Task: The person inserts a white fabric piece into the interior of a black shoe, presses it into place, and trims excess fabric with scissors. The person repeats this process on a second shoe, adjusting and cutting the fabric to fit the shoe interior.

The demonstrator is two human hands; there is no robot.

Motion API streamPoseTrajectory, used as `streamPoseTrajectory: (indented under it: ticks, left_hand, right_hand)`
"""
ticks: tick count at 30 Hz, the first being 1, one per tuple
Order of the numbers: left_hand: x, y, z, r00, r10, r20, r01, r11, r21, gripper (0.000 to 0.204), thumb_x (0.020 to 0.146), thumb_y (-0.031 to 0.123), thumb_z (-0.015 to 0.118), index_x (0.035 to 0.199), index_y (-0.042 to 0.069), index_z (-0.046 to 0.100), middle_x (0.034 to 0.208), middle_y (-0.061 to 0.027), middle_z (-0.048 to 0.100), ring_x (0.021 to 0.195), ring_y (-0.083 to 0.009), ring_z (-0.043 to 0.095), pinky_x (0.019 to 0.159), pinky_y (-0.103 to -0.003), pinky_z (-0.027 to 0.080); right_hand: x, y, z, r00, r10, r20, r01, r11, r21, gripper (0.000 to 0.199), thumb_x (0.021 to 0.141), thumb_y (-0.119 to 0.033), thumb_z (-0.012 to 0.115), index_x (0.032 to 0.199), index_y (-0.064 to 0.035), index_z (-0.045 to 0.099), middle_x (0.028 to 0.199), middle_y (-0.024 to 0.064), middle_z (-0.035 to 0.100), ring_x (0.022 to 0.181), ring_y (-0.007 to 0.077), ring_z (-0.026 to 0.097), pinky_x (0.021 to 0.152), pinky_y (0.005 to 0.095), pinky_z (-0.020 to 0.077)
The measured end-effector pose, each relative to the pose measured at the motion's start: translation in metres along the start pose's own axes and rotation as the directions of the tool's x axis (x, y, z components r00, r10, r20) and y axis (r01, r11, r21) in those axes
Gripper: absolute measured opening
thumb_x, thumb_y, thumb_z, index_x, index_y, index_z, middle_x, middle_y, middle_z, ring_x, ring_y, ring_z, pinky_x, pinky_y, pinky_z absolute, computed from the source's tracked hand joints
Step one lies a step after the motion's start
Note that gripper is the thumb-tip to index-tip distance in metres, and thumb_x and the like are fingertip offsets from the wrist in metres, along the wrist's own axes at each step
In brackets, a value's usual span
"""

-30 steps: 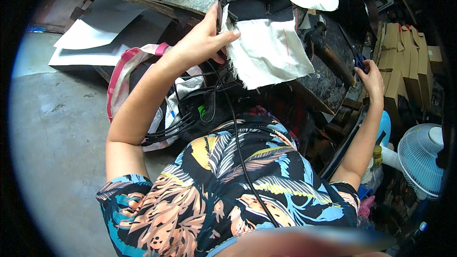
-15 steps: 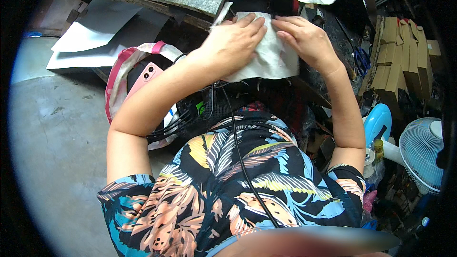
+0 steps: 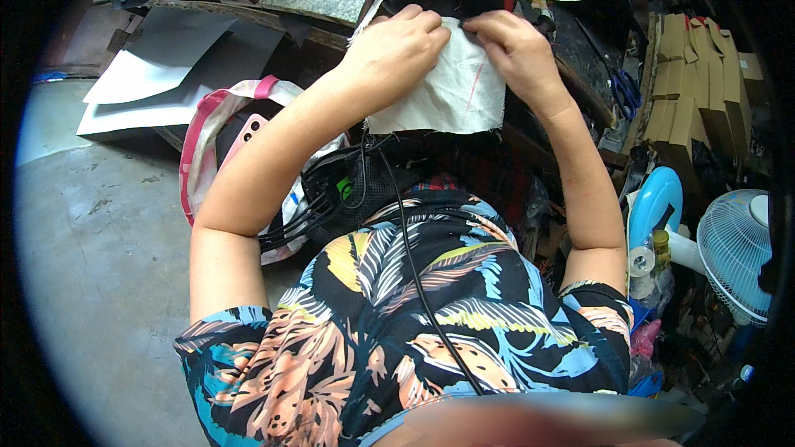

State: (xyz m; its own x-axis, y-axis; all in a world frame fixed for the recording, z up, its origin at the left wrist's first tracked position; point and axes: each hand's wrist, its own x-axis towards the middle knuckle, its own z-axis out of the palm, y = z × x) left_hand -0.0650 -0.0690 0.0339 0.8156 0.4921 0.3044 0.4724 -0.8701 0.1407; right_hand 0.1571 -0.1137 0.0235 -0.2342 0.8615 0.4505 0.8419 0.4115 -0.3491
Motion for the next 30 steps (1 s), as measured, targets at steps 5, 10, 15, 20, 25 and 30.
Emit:
streamPoseTrajectory:
  ticks: [5, 10, 15, 20, 25, 30]
  left_hand:
    - [-0.008, 0.003, 0.003, 1.000, 0.023, 0.007, -0.023, 0.998, 0.063, 0.043, 0.088, 0.015, 0.060, 0.130, 0.005, 0.057, 0.115, -0.0097, 0.061, 0.110, -0.0269, 0.059, 0.090, -0.038, 0.053]
    - [0.003, 0.012, 0.005, 0.999, -0.013, -0.045, 0.017, 0.995, 0.100, 0.044, 0.085, 0.013, 0.060, 0.128, 0.005, 0.058, 0.109, -0.0092, 0.060, 0.103, -0.0272, 0.060, 0.086, -0.038, 0.054]
    - [0.010, 0.016, 0.001, 1.000, -0.018, 0.001, 0.018, 0.997, 0.076, 0.040, 0.083, 0.012, 0.060, 0.121, 0.000, 0.059, 0.104, -0.0116, 0.059, 0.100, -0.0294, 0.059, 0.084, -0.038, 0.054]
    - [0.012, 0.023, -0.023, 0.989, -0.057, 0.135, 0.057, 0.998, -0.001, 0.021, 0.086, 0.010, 0.059, 0.105, 0.000, 0.059, 0.098, -0.0143, 0.059, 0.095, -0.0327, 0.060, 0.081, -0.039, 0.054]
    - [0.049, 0.016, -0.043, 0.980, 0.032, -0.195, -0.027, 0.999, 0.029, 0.025, 0.081, 0.008, 0.070, 0.104, 0.003, 0.060, 0.100, -0.0132, 0.059, 0.098, -0.0312, 0.062, 0.080, -0.039, 0.054]
    - [0.110, 0.003, -0.026, 0.928, 0.175, -0.328, -0.073, 0.951, 0.301, 0.055, 0.074, 0.016, 0.080, 0.124, 0.009, 0.058, 0.126, -0.0138, 0.058, 0.121, -0.0320, 0.055, 0.100, -0.036, 0.048]
  right_hand:
    - [-0.004, -0.008, -0.001, 0.981, -0.187, 0.043, 0.191, 0.936, -0.295, 0.017, 0.086, -0.015, 0.069, 0.102, -0.0102, 0.073, 0.101, 0.0046, 0.068, 0.093, 0.0248, 0.067, 0.083, 0.0359, 0.0559]
    - [-0.004, -0.011, -0.007, 0.987, -0.158, 0.042, 0.163, 0.968, -0.188, 0.017, 0.087, -0.014, 0.069, 0.102, -0.0071, 0.072, 0.104, 0.0060, 0.070, 0.094, 0.0255, 0.067, 0.084, 0.0371, 0.0558]
    - [-0.011, 0.000, -0.042, 0.992, 0.057, 0.114, -0.089, 0.952, 0.294, 0.021, 0.095, -0.006, 0.062, 0.113, -0.0031, 0.072, 0.114, 0.0121, 0.071, 0.107, 0.0213, 0.067, 0.093, 0.0327, 0.0522]
    - [-0.013, 0.021, -0.078, 0.967, 0.246, -0.073, -0.211, 0.925, 0.315, 0.020, 0.094, -0.010, 0.064, 0.111, -0.0038, 0.073, 0.105, 0.0103, 0.073, 0.096, 0.0194, 0.069, 0.084, 0.0295, 0.0534]
    - [-0.007, 0.044, -0.085, 0.893, 0.429, -0.136, -0.338, 0.839, 0.426, 0.023, 0.097, -0.013, 0.063, 0.116, -0.0023, 0.071, 0.104, 0.0079, 0.073, 0.094, 0.0130, 0.068, 0.083, 0.0272, 0.0542]
    - [0.009, 0.066, -0.073, 0.890, 0.429, -0.151, -0.326, 0.834, 0.446, 0.032, 0.096, -0.012, 0.064, 0.127, -0.0029, 0.063, 0.100, 0.0082, 0.072, 0.092, 0.0130, 0.067, 0.083, 0.0278, 0.0539]
